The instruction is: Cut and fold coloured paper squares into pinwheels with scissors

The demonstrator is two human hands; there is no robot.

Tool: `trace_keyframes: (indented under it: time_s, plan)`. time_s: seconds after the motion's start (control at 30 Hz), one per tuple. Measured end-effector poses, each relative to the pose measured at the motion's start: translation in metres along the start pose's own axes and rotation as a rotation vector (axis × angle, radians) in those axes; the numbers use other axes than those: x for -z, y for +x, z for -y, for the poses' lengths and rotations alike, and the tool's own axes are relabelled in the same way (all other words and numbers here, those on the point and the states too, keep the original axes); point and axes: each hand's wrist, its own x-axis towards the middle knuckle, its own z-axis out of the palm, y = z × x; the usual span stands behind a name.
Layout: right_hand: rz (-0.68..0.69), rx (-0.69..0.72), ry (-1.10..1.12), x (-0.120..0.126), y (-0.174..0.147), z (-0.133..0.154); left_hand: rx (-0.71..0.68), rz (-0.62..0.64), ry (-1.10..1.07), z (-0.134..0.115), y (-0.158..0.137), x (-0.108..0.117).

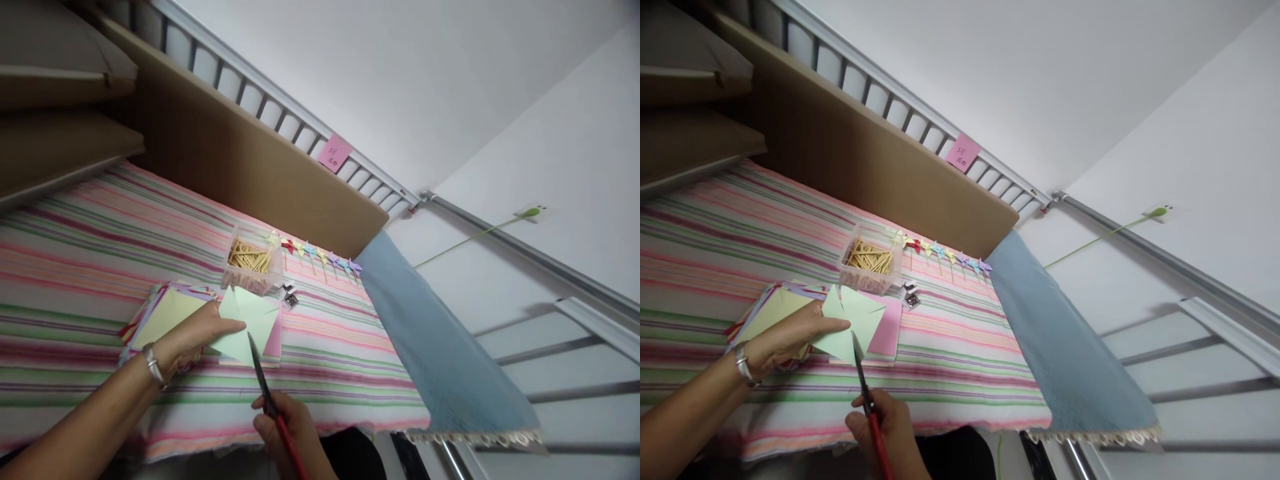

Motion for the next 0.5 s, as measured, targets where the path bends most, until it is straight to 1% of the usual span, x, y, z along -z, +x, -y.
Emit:
trace_keyframes:
  time_s: [0.17,0.33,0.5]
  plan:
    - [0.012,-0.025,0.014,0.000,0.000,0.001,-0.032,0.007,0.000,0.000,0.000,0.001]
    - [0.005,-0.015,0.017,0.000,0.000,0.002,-0.025,0.004,-0.014,0.000,0.000,0.000]
    - [0.029,-0.019,-0.005,0.002,0.000,0.013,-0.013,0.001,-0.014,0.000,0.000,0.001]
